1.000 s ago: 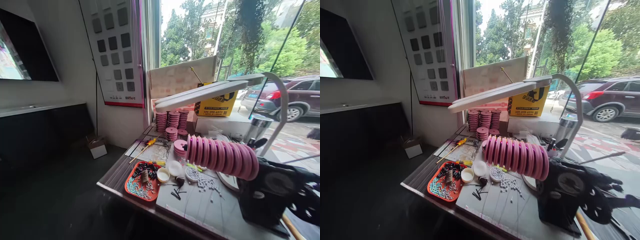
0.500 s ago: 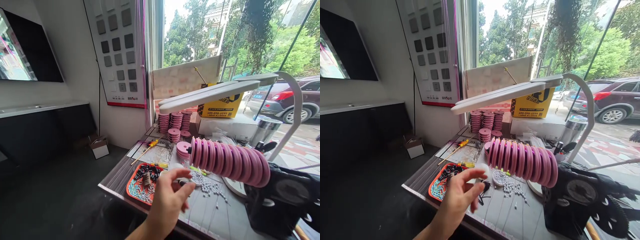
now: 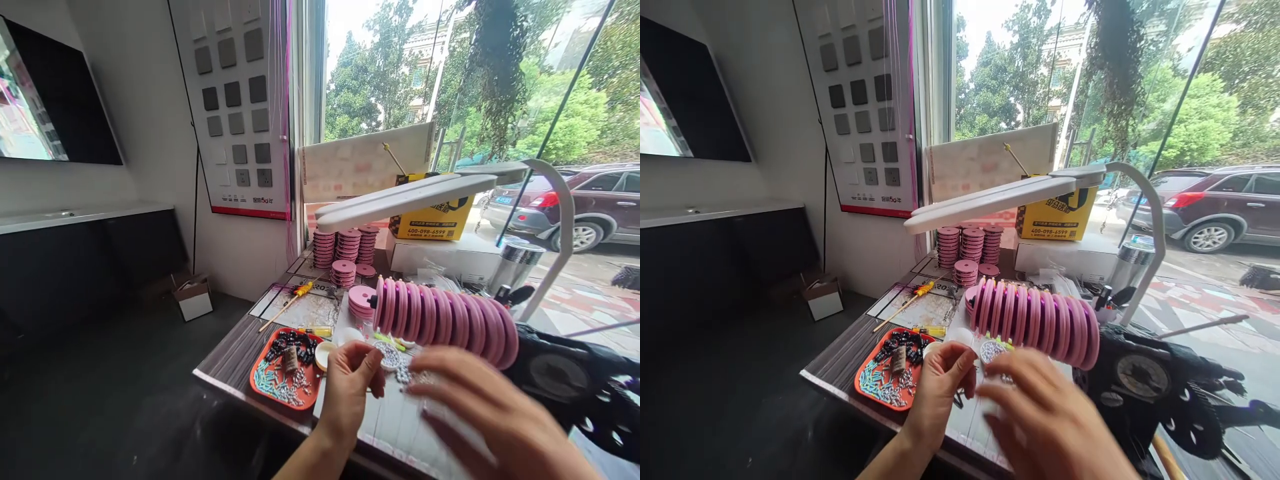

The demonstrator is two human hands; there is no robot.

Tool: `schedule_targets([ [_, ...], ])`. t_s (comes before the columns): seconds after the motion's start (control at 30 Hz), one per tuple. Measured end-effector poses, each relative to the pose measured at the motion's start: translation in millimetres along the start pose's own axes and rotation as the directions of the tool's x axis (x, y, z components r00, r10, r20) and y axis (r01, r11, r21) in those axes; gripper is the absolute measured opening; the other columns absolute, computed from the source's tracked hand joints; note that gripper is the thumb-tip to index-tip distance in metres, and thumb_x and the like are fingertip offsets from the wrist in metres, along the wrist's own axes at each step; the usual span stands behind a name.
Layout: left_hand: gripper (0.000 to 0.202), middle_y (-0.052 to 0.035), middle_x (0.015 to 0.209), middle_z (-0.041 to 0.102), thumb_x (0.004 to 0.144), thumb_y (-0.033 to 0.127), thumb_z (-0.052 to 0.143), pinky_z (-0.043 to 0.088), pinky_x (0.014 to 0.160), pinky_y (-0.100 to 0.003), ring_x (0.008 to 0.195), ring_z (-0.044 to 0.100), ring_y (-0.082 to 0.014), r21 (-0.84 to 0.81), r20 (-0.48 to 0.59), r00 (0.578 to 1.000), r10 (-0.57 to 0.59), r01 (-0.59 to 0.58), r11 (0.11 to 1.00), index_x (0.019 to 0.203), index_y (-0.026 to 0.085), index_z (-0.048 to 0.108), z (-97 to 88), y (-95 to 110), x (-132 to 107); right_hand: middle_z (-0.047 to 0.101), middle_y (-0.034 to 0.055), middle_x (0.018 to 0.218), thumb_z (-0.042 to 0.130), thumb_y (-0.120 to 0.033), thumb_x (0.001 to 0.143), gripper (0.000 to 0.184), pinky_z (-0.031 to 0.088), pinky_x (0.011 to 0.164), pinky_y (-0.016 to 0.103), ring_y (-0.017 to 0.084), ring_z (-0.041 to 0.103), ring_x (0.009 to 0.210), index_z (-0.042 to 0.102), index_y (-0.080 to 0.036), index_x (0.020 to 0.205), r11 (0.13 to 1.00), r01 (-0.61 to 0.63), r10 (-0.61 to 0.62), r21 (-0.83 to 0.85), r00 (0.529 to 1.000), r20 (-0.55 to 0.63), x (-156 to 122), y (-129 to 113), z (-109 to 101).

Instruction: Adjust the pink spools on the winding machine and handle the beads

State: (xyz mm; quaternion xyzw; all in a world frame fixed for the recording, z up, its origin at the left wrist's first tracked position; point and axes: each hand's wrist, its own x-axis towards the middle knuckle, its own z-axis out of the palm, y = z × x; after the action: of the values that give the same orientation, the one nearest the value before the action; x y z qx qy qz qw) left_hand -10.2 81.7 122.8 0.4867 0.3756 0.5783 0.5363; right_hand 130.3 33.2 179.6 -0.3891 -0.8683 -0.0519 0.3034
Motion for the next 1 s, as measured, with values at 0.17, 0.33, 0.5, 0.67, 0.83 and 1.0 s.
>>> schedule_targets([
  [0.17,0.027,0.0072,0.053,0.029,0.084,0.032,0.045,0.024,0.048,-0.024,0.049,0.027,-0.0093,0.298,0.003,0.982,0.191,-0.183,0.937,0.060,0.020,0.038,-4.4,-8.1,1.9,0.056,0.0118,0.118,0.025,-0.036,0.090,0.042,0.039,0.093,0.041,0.026,0.049,0.112,0.052,-0.016,0.115,0.948,-0.170,0.211,-0.269,0.969,0.132,81.0,55.4,-16.1],
  [0.33,0.018,0.0013,0.054,0.043,0.075,0.011,0.047,0.028,0.058,-0.031,0.057,0.041,-0.0159,0.662,0.263,0.924,0.278,-0.383,0.645,0.058,0.018,0.047,-16.4,-23.5,1.4,0.062,0.0070,0.112,0.016,-0.044,0.090,0.049,0.045,0.084,0.040,0.026,0.057,0.103,0.052,-0.022,0.114,0.923,-0.278,0.340,-0.267,0.914,0.222,88.3,64.0,-4.4],
  [0.5,0.022,-0.0065,0.054,0.057,0.063,-0.003,0.048,0.038,0.059,-0.036,0.057,0.056,-0.0238,0.824,0.389,0.904,0.175,-0.427,0.373,0.064,0.016,0.058,-16.8,-34.3,14.4,0.059,0.0068,0.117,0.015,-0.046,0.088,0.052,0.043,0.088,0.041,0.026,0.055,0.107,0.050,-0.021,0.116,0.924,-0.298,0.356,-0.239,0.900,0.253,84.5,61.4,-4.8],
  [0.67,0.015,-0.0124,0.062,0.066,0.068,0.003,0.056,0.044,0.057,-0.036,0.061,0.063,-0.0295,0.877,0.404,0.910,0.095,-0.415,0.242,0.072,0.014,0.065,-11.5,-14.6,6.7,0.055,0.0084,0.123,0.020,-0.044,0.088,0.051,0.038,0.096,0.039,0.023,0.050,0.114,0.048,-0.016,0.120,0.943,-0.283,0.319,-0.173,0.917,0.238,87.2,66.5,-3.0],
  [0.83,0.029,-0.0139,0.103,0.066,0.071,0.014,0.055,0.046,0.068,-0.039,0.080,0.063,-0.0296,0.905,0.267,0.962,0.061,-0.272,0.328,0.099,0.018,0.064,-26.1,23.7,-18.8,0.057,0.0059,0.121,0.020,-0.044,0.088,0.050,0.039,0.095,0.034,0.019,0.053,0.109,0.051,-0.017,0.117,0.957,-0.284,0.291,-0.064,0.938,0.187,86.7,67.5,-7.0],
  [1.0,0.018,-0.0061,0.085,0.067,0.076,0.022,0.053,0.039,0.065,-0.030,0.060,0.052,-0.0157,0.618,-0.007,0.989,0.149,-0.113,0.778,0.088,0.016,0.065,-24.9,44.3,-7.8,0.061,0.0060,0.111,0.021,-0.046,0.084,0.049,0.042,0.090,0.035,0.020,0.056,0.103,0.054,-0.019,0.108,0.948,-0.317,0.313,0.019,0.944,0.104,84.3,63.8,-13.1],
])
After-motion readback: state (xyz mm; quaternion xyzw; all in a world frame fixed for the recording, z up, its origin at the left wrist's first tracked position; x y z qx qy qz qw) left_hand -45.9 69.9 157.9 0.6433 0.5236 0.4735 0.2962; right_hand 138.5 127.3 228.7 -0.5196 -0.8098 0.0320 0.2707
